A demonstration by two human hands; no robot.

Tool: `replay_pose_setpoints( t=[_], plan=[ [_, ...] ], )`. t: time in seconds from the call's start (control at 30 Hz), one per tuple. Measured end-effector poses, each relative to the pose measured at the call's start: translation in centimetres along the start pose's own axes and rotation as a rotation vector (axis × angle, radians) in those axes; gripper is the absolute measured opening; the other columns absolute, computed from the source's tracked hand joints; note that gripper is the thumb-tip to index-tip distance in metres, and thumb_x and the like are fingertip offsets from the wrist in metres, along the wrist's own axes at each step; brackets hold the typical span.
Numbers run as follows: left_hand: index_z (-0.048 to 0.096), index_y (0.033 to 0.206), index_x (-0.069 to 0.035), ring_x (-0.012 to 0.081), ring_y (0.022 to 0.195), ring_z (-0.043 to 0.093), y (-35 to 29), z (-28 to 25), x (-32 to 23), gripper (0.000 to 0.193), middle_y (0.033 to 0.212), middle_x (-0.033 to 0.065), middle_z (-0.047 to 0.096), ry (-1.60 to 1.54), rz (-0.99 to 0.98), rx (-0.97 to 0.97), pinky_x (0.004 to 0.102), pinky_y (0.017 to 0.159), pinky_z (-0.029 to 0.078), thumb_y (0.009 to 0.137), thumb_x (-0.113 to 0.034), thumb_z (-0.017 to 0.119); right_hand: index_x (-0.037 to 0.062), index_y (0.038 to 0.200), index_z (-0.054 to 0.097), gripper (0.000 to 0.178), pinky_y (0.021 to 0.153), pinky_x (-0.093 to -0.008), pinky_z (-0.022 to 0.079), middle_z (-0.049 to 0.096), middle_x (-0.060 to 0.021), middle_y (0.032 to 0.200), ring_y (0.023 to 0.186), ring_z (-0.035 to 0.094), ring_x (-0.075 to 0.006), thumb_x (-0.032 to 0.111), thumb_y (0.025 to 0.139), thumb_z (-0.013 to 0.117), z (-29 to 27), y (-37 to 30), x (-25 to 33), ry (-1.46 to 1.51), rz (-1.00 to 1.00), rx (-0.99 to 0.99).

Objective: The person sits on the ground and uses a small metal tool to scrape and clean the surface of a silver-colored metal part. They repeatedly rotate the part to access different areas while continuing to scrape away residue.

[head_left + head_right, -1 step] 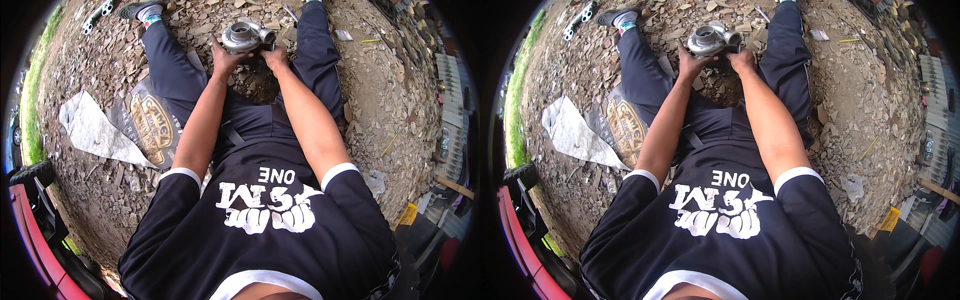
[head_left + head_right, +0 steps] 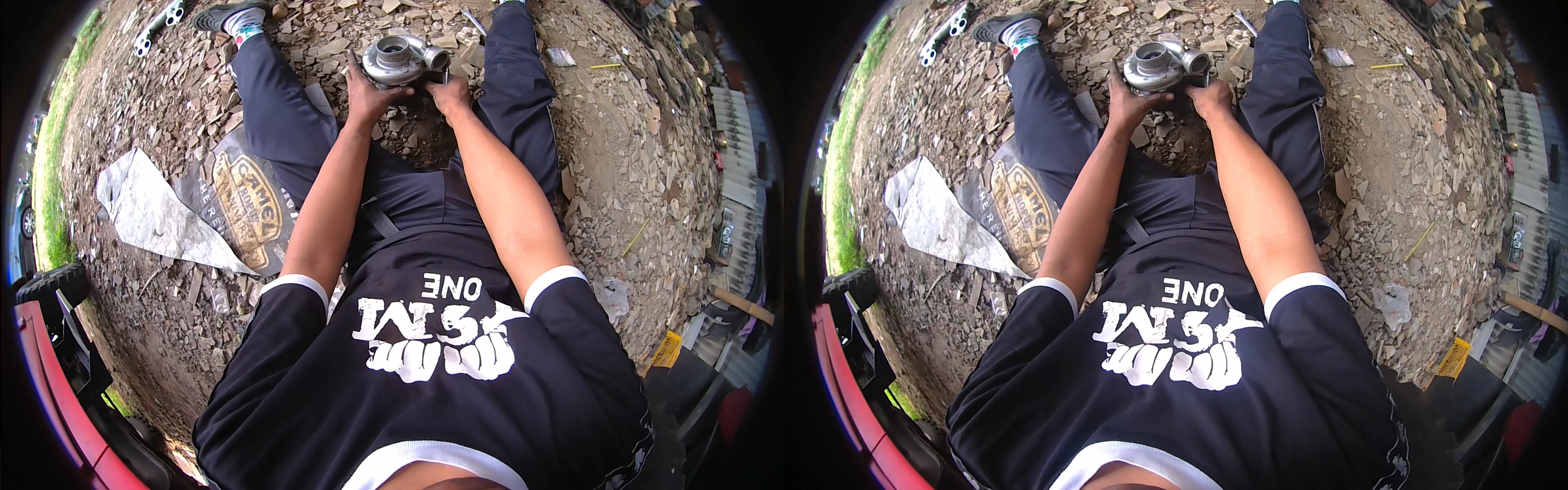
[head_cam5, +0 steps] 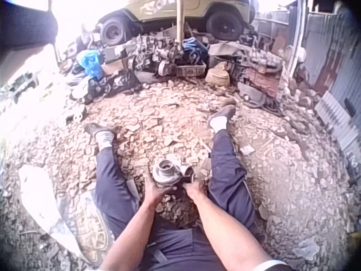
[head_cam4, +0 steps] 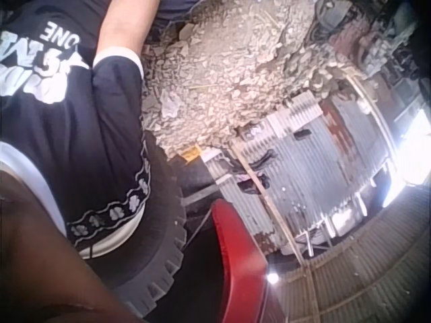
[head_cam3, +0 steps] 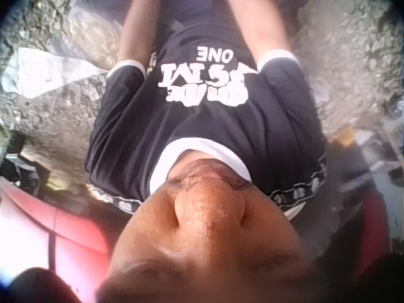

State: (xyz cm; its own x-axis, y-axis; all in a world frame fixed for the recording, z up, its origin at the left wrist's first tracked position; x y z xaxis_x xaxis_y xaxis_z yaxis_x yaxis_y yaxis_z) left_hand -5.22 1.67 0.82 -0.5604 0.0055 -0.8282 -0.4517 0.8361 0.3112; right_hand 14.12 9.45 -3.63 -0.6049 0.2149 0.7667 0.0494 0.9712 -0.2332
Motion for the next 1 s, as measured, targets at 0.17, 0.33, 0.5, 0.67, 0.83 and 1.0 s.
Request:
replay_pose_setpoints(
  t=[0.17, 0.33, 0.5, 0.67, 0.83, 1.0],
  plan=[
    [0.030, 0.147, 0.001, 0.0408, 0.135, 0.039, -0.1, -1.0, -2.8, 0.123, 0.148, 0.0259, 0.032, 0.031, 0.181, 0.111, 0.0440, 0.110, 0.039, 0.053, -0.047, 0.092, -0.0040, 0.097, 0.070, 0.055, 0.081, -0.0400, 0.052, 0.070, -0.0231, 0.097, 0.093, 0.069, -0.0338, 0.041, 0.069, 0.082, 1.0, 1.2, -1.3, 0.105, -0.046, 0.009],
    [0.042, 0.141, 0.002, 0.0380, 0.132, 0.045, 0.8, -0.9, -1.9, 0.106, 0.147, 0.0254, 0.037, 0.105, 0.188, 0.089, 0.0419, 0.107, 0.042, 0.058, -0.043, 0.091, -0.0005, 0.092, 0.069, 0.036, 0.071, -0.0380, 0.049, 0.069, -0.0144, 0.085, 0.077, 0.064, -0.0248, 0.032, 0.078, 0.076, 0.5, 1.1, -0.9, 0.036, 0.016, 0.066],
    [0.054, 0.133, 0.003, 0.0354, 0.127, 0.051, 1.7, -1.9, 0.4, 0.093, 0.143, 0.0251, 0.046, -0.041, 0.051, 0.012, 0.0409, 0.105, 0.043, 0.060, -0.040, 0.090, 0.0008, 0.094, 0.071, 0.044, 0.070, -0.0386, 0.050, 0.071, -0.0180, 0.087, 0.079, 0.068, -0.0278, 0.042, 0.081, 0.076, 0.4, -1.2, 3.1, -0.065, -0.146, 0.024],
    [0.056, 0.132, 0.002, 0.0121, 0.107, 0.059, 3.7, -3.3, 3.4, 0.048, 0.124, 0.0070, 0.064, -0.857, -0.420, 0.166, 0.0243, 0.093, 0.045, 0.093, -0.024, 0.065, 0.0011, 0.092, 0.073, 0.054, 0.076, -0.0424, 0.051, 0.071, -0.0215, 0.088, 0.084, 0.069, -0.0342, 0.052, 0.075, 0.078, 1.8, -1.0, 4.7, -0.122, -0.277, -0.024],
    [0.056, 0.131, 0.003, 0.0153, 0.112, 0.058, 4.2, -3.1, 5.3, 0.040, 0.130, 0.0114, 0.059, -0.779, -0.275, 0.245, 0.0257, 0.094, 0.047, 0.096, -0.016, 0.060, 0.0010, 0.092, 0.074, 0.051, 0.078, -0.0396, 0.051, 0.072, -0.0183, 0.087, 0.083, 0.069, -0.0311, 0.048, 0.073, 0.081, 1.9, -0.3, 4.3, -0.150, -0.207, -0.030],
    [0.057, 0.130, 0.002, 0.0172, 0.124, 0.053, 4.3, -0.6, 7.2, 0.039, 0.144, 0.0121, 0.050, -0.681, -0.162, 0.146, 0.0278, 0.101, 0.043, 0.095, -0.016, 0.059, -0.0015, 0.094, 0.073, 0.053, 0.077, -0.0385, 0.051, 0.072, -0.0164, 0.087, 0.082, 0.069, -0.0274, 0.045, 0.071, 0.082, 1.6, -0.7, 4.0, -0.021, -0.271, 0.016]
  ],
)
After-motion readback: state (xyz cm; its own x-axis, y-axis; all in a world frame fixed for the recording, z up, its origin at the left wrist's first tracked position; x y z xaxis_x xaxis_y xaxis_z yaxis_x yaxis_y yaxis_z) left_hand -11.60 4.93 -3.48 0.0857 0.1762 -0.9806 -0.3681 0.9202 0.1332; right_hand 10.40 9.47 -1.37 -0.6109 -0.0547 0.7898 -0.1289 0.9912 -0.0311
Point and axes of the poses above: each hand's wrist, its own y-axis towards the middle knuckle, its own z-axis out of the palm, x = y × z, the point moved 4 cm from there along y, towards the middle knuckle
